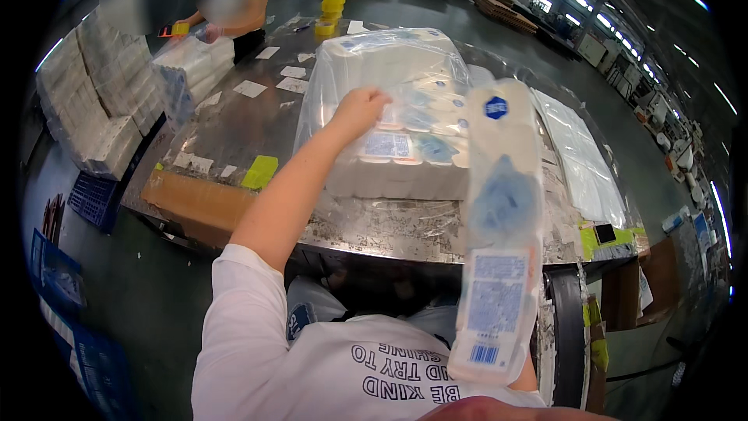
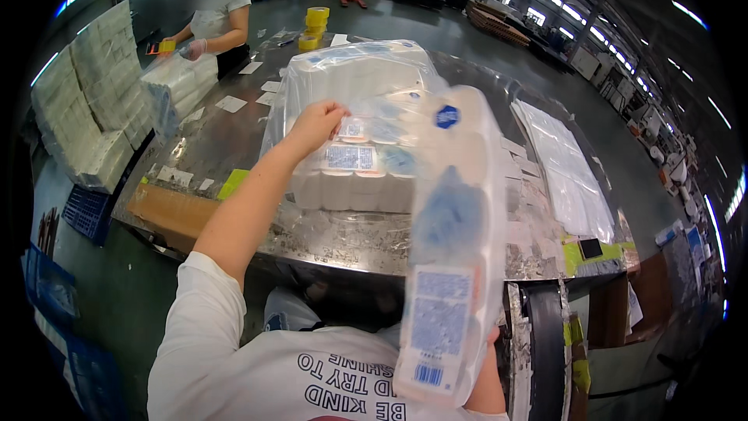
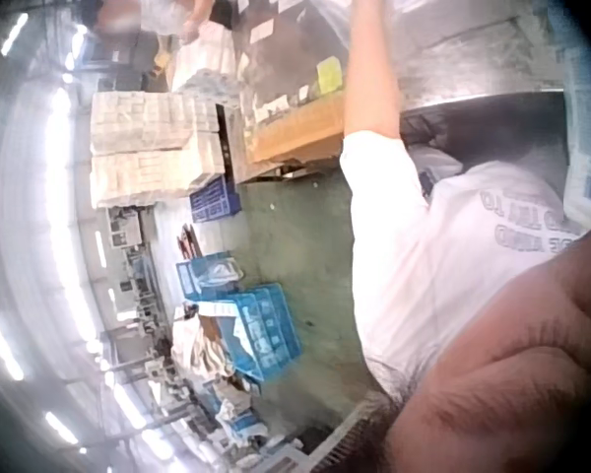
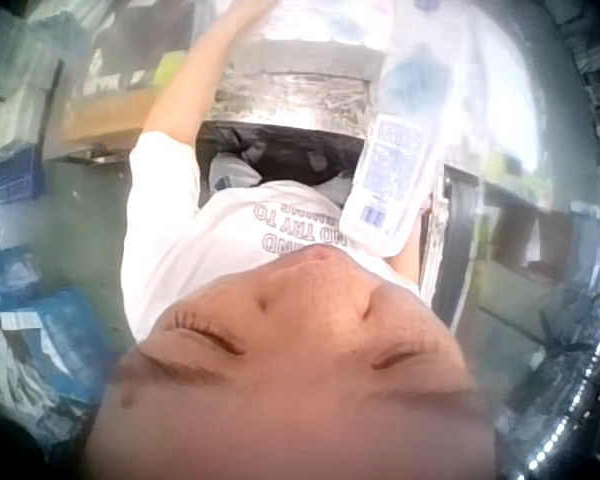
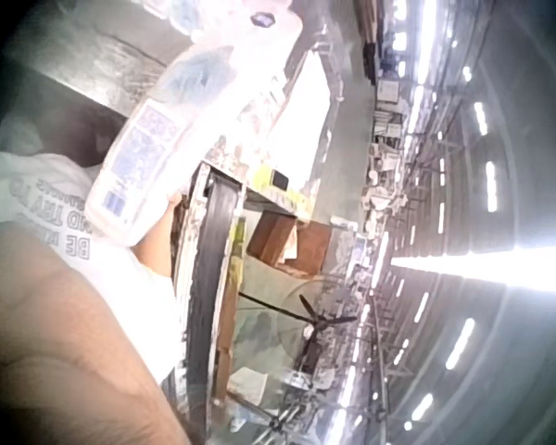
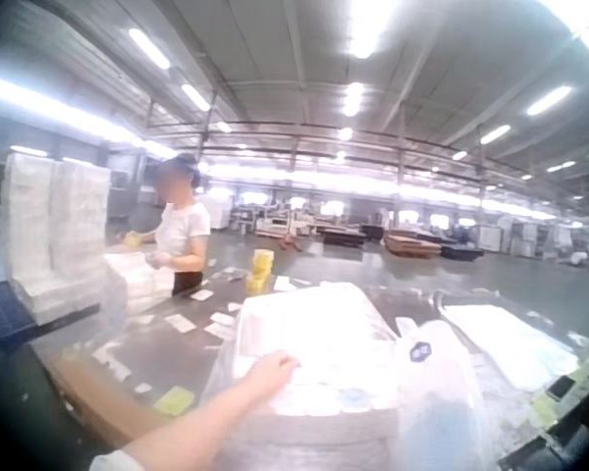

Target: The person places individual rolls and multi-packs of tissue into a large plastic bag on a metal table and then moves the filled bag aside.

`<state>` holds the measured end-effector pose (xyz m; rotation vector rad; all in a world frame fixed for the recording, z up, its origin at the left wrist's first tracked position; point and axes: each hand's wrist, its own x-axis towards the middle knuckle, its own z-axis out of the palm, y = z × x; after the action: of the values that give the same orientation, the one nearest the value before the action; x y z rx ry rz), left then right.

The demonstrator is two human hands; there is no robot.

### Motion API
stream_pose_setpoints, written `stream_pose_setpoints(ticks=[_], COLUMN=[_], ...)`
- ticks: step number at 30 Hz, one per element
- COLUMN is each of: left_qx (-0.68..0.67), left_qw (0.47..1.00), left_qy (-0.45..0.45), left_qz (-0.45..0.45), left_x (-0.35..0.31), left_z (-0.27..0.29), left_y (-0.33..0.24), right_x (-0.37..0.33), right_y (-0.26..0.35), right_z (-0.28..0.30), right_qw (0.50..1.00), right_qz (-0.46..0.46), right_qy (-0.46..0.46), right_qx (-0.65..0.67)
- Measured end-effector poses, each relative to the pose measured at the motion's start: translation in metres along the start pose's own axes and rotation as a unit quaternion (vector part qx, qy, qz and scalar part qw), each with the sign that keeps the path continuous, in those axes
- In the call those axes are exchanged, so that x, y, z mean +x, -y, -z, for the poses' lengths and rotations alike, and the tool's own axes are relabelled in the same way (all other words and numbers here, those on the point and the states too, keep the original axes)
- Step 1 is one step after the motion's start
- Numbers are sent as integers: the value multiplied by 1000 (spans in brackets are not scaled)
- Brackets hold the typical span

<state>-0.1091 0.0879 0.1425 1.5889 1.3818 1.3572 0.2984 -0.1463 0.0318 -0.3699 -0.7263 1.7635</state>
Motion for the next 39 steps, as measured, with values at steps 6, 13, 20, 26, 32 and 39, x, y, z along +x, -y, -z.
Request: stream_pose_setpoints(ticks=[6,13,20,26,32,39], left_qx=[-274,276,194,109,145,29], left_qw=[953,927,954,970,932,934], left_qy=[25,-93,-116,-72,-47,-42], left_qz=[-129,-236,-195,-206,-328,-354], left_x=[-40,-109,-103,-131,-158,-154], left_z=[60,42,37,9,-8,-27], left_y=[-104,-134,-82,-77,-72,-81], right_x=[27,101,209,226,283,366], right_y=[-47,-62,-65,-81,-86,-130], right_z=[-7,-33,-97,-135,-116,-157], right_qw=[996,989,979,864,736,532], right_qz=[-84,-78,-136,-162,62,179], right_qy=[-5,27,24,150,138,306], right_qx=[41,124,-148,-452,-660,-769])
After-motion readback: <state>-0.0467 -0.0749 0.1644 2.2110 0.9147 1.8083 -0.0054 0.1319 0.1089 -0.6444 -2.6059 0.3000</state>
